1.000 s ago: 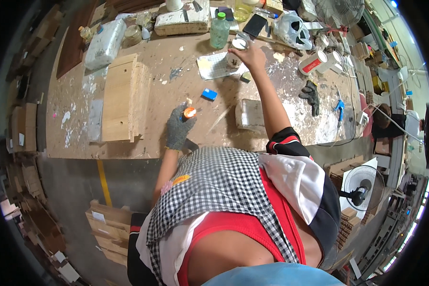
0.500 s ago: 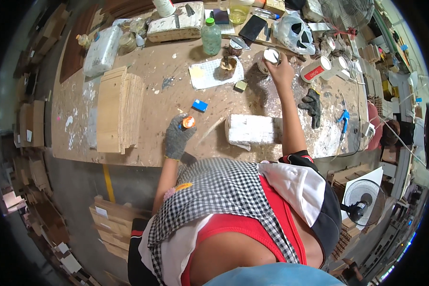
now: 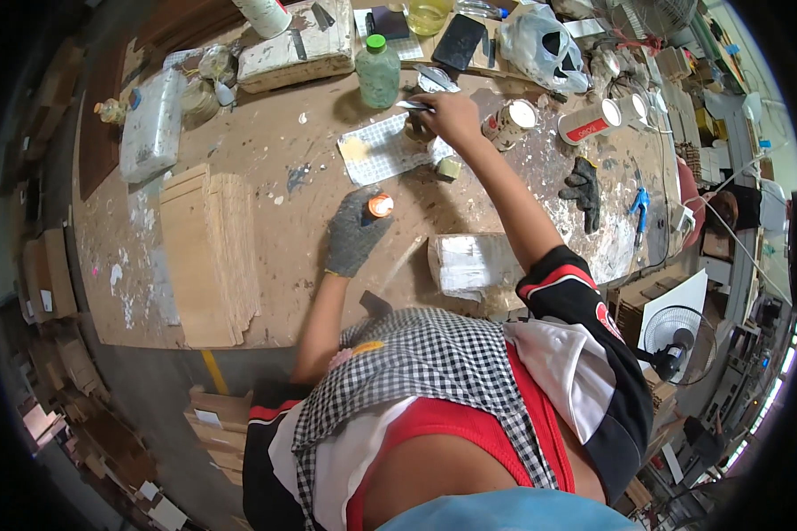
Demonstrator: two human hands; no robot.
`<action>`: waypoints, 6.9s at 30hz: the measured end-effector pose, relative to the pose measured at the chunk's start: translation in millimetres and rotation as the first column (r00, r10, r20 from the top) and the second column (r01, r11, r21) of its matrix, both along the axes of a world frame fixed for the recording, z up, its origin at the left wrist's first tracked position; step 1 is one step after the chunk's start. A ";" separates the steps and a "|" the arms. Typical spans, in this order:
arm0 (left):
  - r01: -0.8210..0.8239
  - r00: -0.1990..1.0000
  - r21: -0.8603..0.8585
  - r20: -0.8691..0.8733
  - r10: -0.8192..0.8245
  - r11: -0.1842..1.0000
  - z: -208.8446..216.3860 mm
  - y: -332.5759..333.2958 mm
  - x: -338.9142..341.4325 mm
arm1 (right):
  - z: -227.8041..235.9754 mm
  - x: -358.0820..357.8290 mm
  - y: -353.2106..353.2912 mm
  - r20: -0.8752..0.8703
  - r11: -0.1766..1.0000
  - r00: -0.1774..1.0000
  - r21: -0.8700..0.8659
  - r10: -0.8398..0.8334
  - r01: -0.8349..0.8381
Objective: The person applies adhesive from a bottle to a small wooden component, smooths it with a tool, uses a blade to trim or clean the edges of a larger wooden panel, and سپس wipes a piece with a cloth.
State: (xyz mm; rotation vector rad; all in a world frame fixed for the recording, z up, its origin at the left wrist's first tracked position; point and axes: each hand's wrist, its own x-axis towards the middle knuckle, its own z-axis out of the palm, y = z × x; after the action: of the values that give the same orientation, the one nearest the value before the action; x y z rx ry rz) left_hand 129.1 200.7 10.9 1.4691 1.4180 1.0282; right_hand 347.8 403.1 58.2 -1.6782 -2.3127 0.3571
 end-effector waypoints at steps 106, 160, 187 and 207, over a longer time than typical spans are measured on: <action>-0.145 0.973 0.213 -0.145 0.178 0.966 9.9 107.3 49.5 | 60.5 6.1 -105.9 -0.590 0.945 0.807 0.262 -0.002 0.195; -0.206 0.969 0.141 -0.108 0.222 0.968 -4.2 108.5 52.1 | 42.3 0.2 -101.8 -0.580 0.952 0.811 0.199 -0.078 0.234; -0.270 0.963 0.176 0.073 0.261 0.947 -13.6 93.7 39.4 | 10.4 8.6 -73.4 -0.290 0.948 0.935 0.180 -0.203 0.261; -0.327 0.924 0.163 -0.150 0.351 0.931 18.8 22.7 17.6 | 28.9 -46.0 -171.0 -0.200 0.976 0.973 0.205 0.117 -0.075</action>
State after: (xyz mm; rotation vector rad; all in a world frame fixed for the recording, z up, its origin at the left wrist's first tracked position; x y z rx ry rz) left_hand 146.6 223.4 29.7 1.4706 1.8084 1.2516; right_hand 301.9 232.1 87.0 -1.3690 -2.1981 0.2989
